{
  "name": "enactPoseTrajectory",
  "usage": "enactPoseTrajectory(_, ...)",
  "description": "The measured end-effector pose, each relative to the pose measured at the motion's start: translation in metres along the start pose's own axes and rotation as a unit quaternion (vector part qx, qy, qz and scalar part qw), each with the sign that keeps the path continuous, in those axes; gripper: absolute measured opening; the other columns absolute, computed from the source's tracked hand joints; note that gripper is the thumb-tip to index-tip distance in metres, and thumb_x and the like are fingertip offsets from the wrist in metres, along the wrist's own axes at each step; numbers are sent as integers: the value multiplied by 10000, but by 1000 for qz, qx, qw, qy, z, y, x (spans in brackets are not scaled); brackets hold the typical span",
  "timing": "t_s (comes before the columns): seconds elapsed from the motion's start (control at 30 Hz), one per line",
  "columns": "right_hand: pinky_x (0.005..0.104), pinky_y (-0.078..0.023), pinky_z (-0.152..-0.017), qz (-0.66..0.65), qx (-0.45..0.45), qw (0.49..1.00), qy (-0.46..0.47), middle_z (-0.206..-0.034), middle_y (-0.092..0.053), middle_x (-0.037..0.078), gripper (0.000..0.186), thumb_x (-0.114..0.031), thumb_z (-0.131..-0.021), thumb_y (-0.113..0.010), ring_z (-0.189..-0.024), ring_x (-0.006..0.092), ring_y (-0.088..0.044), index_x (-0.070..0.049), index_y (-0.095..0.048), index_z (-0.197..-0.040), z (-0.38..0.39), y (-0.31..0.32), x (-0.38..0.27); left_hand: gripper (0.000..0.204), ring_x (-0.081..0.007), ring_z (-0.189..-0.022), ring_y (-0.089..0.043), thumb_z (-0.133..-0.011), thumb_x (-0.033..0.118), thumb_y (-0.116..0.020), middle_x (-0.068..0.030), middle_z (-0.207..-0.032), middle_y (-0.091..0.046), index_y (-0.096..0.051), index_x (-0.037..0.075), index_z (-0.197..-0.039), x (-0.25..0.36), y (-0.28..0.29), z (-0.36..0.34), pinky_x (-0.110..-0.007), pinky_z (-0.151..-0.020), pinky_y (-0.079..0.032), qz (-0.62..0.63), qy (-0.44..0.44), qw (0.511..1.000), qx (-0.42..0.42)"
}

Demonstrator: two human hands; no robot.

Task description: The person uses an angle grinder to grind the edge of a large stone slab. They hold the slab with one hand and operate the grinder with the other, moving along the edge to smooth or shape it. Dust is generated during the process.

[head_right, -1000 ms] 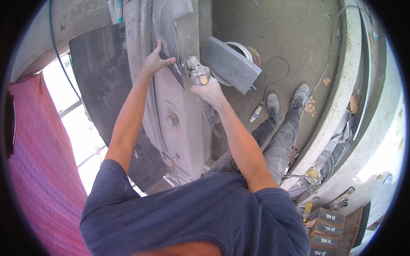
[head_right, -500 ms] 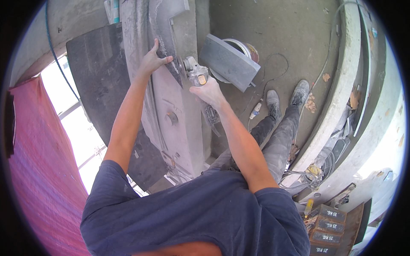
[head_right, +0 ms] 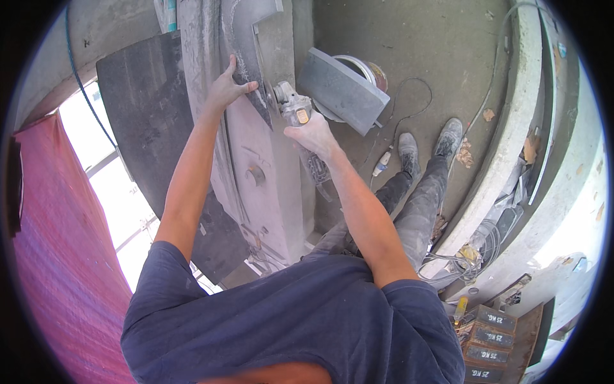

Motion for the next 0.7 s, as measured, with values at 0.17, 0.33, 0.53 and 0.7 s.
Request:
enactPoseTrajectory(0.17, 353, -613, -667, 11, 0, 1000, -7, -991, -734, 69, 420, -148, -894, -826, -732, 160, -730, 36, -687, -1245, -2, 1, 0, 1524, -464, -1639, -510, -761, 665, -1021, -358, -1746, -508, -163, 72, -1872, 1, -1, 0, -468, -1359, -415, -7, 2, 1000, 4)
enactPoseTrajectory(0.33, 358, -610, -669, 5, 4, 1000, -9, -970, -735, 68, 403, -139, -884, -818, -723, 164, -729, 31, -693, -1227, -3, 0, -1, 1517, -454, -1623, -534, -760, 648, -1028, -359, -1721, -538, -177, 53, -1866, 2, -1, 2, -453, -1343, -432, -5, 1, 1000, 7)
enactPoseTrajectory(0.53, 365, -614, -675, 13, 2, 1000, -2, -958, -737, 71, 389, -129, -878, -814, -724, 172, -735, 35, -688, -1208, -5, 1, -6, 1507, -445, -1596, -570, -762, 628, -1032, -362, -1685, -578, -189, 25, -1857, 6, 2, 6, -436, -1319, -455, -1, -5, 1000, 12)
enactPoseTrajectory(0.7, 362, -621, -678, 2, 2, 1000, 0, -963, -740, 76, 394, -128, -880, -820, -728, 173, -740, 40, -685, -1209, -5, 1, -9, 1529, -461, -1594, -567, -755, 646, -1029, -372, -1687, -569, -173, 23, -1858, 5, 2, 4, -444, -1320, -453, -9, -5, 1000, 3)
Point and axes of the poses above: each hand's wrist, its own z-axis away from the middle knuckle, its own y-axis out of the back of the hand, x = y × z, the point moved 3 cm from there along -z, towards the middle knuckle
